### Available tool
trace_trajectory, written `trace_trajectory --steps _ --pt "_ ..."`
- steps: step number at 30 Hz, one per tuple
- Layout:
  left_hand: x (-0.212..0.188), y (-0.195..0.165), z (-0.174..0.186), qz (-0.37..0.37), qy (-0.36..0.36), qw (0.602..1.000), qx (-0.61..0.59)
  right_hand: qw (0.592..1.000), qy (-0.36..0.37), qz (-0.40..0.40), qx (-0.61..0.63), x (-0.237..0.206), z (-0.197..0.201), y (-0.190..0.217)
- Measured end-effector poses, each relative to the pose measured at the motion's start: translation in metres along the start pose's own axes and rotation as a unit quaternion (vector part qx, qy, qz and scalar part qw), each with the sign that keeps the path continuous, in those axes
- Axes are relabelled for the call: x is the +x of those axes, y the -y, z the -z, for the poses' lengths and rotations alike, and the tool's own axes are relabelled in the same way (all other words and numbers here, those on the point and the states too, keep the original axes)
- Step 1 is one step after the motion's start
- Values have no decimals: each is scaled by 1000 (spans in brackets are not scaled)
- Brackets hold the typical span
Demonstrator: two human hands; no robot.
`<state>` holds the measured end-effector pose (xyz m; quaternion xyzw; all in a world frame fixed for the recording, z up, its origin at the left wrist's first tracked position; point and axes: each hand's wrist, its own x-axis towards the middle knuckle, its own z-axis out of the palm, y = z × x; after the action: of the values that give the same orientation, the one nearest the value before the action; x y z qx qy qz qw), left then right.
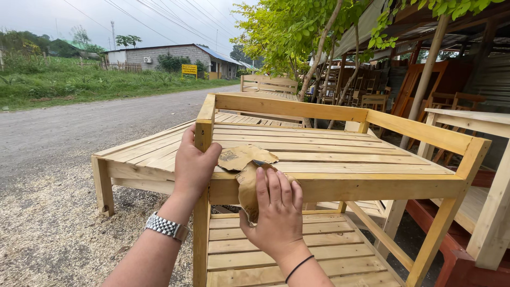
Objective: The person sands the top edge and surface of a wooden shelf unit using a piece of sandpaper. They hold the shelf with one hand and rub the sandpaper back and forth along the wood with the other hand.
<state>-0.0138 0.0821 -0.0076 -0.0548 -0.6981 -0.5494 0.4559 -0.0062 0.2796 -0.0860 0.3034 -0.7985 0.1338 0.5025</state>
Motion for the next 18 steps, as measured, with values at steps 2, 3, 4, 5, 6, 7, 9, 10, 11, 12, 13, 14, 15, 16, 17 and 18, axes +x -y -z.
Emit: trace_trajectory --steps 2,3,4,5,6,7,9,10,11,12,13,14,15,16,17,18 --pt "0 0 0 -1 -7 1000 16 999 31 -6 9 8 -6 9" --pt "0 0 0 -11 -8 1000 21 999 34 3 18 10 -10 16" --pt "0 0 0 -22 -9 999 25 999 38 12 25 12 -15 23" --pt "0 0 -1 -19 -6 1000 16 999 27 35 14 12 -19 29" --pt "0 0 -1 -17 -4 1000 6 998 14 58 2 12 -23 35" --pt "-1 -1 -1 -14 -2 1000 -2 997 2 81 -8 10 -24 35" --pt "-1 -1 -1 1 3 1000 6 995 -1 97 -24 5 -19 21" --pt "-1 -1 -1 8 4 1000 11 994 -4 106 -31 3 -15 8" --pt "-1 -1 -1 12 4 1000 23 997 -5 71 -41 -1 -8 -10" --pt "-1 0 -1 18 4 999 34 998 -5 37 -53 -6 2 -32" --pt "0 0 -1 18 1 999 44 998 -3 -5 -68 -11 9 -50" --pt "1 0 -1 5 -5 999 49 995 -2 -47 -83 -13 12 -60" --pt "1 0 -2 -4 -11 998 54 996 -15 -53 -75 -14 10 -63" --pt "0 0 -2 -12 -15 998 61 996 -27 -61 -66 -16 7 -58" --pt "0 0 -2 -6 -12 999 51 995 -40 -68 -58 -14 1 -49" --pt "0 0 -2 -1 -10 999 40 998 -32 -49 -37 -13 -8 -31"
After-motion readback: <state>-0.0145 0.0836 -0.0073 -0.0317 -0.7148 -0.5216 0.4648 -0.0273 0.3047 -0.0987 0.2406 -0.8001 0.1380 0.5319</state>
